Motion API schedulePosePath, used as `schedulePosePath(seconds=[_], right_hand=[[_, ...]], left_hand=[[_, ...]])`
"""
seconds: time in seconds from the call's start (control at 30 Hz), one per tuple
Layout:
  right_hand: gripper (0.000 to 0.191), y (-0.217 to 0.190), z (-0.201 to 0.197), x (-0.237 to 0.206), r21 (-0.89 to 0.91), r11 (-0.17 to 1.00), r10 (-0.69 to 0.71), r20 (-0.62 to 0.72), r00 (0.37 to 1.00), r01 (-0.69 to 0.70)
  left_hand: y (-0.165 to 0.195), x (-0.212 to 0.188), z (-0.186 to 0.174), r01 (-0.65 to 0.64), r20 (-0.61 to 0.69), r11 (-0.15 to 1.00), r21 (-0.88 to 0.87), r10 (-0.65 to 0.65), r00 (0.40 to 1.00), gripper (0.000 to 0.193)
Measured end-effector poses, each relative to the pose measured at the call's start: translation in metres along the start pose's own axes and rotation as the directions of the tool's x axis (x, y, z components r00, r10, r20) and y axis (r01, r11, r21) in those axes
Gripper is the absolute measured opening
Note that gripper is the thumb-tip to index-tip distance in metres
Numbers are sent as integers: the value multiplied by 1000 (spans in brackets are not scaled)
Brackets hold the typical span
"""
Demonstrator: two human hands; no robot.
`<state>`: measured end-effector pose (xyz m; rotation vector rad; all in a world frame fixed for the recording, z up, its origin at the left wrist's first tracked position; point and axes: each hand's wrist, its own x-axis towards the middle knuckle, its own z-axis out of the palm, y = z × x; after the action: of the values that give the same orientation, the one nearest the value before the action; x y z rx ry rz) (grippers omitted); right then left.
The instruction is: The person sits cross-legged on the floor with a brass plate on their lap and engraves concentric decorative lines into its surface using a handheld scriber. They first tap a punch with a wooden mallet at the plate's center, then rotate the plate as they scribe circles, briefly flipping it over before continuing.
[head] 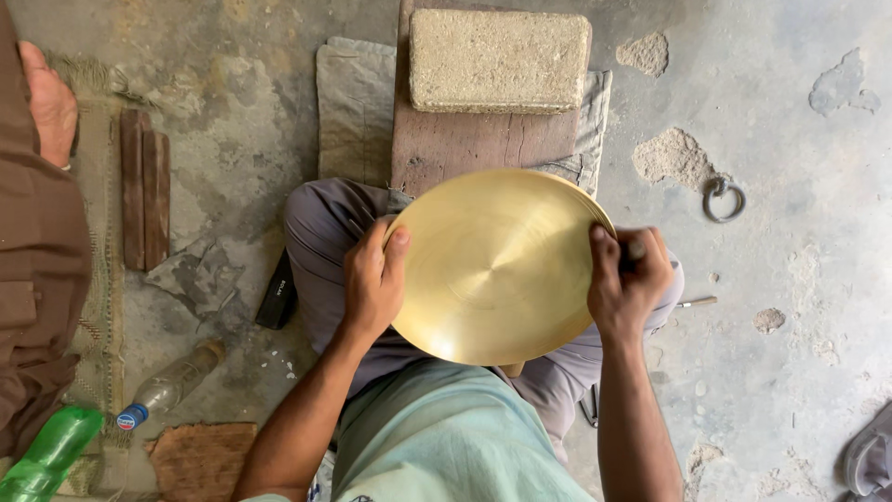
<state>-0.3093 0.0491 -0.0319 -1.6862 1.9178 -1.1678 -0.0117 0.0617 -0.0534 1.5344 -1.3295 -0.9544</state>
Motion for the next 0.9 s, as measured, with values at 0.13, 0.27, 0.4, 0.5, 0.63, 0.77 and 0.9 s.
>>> schedulePosePath(seconds=[0.13,0.27,0.4,0.5,0.63,0.77,0.9], right_hand=[[19,27,10,10,-50,990,-133,-85,988,129],[44,29,-16,3,395,917,155,-221,963,-57],[66,8,-26,-5,653,704,252,137,958,-279],[45,-11,-5,-14,458,703,363,428,828,-544],[28,-22,23,-16,375,792,261,506,822,-482],[18,-21,40,-12,422,796,203,490,848,-434],[19,-16,47,-7,415,750,246,548,800,-515]], left_hand=[[-9,17,7,163,41,982,93,-167,985,41],[-10,15,7,210,47,972,101,-216,975,43],[-10,15,8,203,64,972,117,-212,975,41],[-9,15,9,192,62,973,125,-201,978,41],[-9,14,9,167,44,979,116,-173,984,39],[-10,12,7,171,46,979,114,-177,983,38],[-10,12,7,184,63,977,111,-192,979,38]])
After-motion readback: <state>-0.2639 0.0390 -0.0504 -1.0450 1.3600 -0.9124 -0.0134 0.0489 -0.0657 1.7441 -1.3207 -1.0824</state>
